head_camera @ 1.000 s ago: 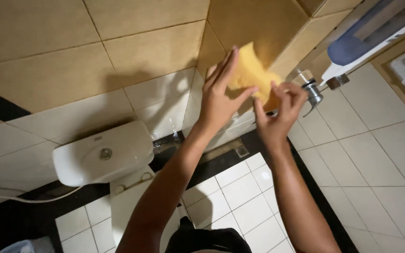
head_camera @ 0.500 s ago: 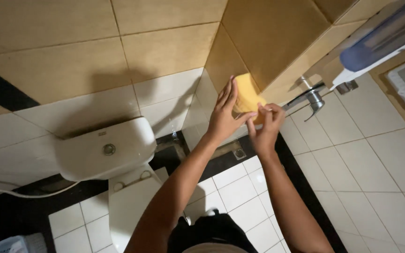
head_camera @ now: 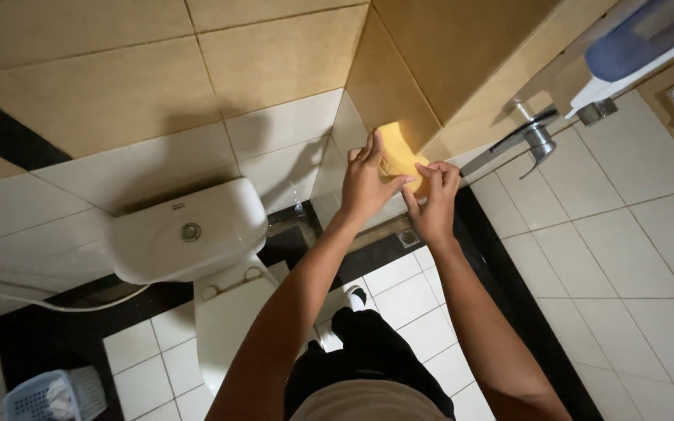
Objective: Cleaning the bathroom wall and fixtures using a sponge.
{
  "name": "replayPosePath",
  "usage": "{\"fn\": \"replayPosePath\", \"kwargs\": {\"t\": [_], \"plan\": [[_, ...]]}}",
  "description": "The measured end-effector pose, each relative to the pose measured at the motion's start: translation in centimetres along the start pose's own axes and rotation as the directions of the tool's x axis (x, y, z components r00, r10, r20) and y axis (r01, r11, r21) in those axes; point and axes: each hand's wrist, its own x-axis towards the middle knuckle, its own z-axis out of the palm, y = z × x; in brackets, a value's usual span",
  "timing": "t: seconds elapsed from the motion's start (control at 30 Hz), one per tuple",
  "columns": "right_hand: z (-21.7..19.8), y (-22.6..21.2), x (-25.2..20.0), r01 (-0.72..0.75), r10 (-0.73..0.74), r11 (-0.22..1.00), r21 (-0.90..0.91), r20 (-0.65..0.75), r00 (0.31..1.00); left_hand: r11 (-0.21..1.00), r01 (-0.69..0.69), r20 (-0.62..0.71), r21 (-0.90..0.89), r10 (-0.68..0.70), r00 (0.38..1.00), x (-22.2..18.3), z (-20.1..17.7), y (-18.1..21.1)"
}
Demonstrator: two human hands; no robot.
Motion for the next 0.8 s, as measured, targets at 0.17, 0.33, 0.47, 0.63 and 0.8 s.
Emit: {"fn": "replayPosePath", "kwargs": {"t": [0.17,0.33,0.47,0.63,0.8], "plan": [[0.8,0.4,-0.7,-0.026,0.025,1.000,0.017,0.031,0.999,0.998,0.066,0.035,0.024,-0.067,0.997,-0.8,0.3,0.0],[2.5,1.6,-2.2,-0.041,0.039,0.999,0.021,0.105,0.994,0.989,0.140,0.046,0.034,-0.142,0.989,-3.3,2.3,-2.5],[2.1,1.7,-2.3,-0.031,0.027,0.999,0.041,0.088,0.996,0.996,0.094,-0.009,0.006,-0.094,0.996,-3.8,3.3,-3.3],[2.1,4.2,-2.1,0.095,-0.095,0.995,0.012,0.028,0.995,0.994,0.104,-0.073,-0.035,-0.106,0.992,-2.8,1.9,-0.5],[-1.1,4.2,0.7,0.271,-0.267,0.961,0.045,-0.084,0.960,0.997,-0.001,-0.196,-0.078,-0.014,0.981,-0.7,1.6,3.2]]}}
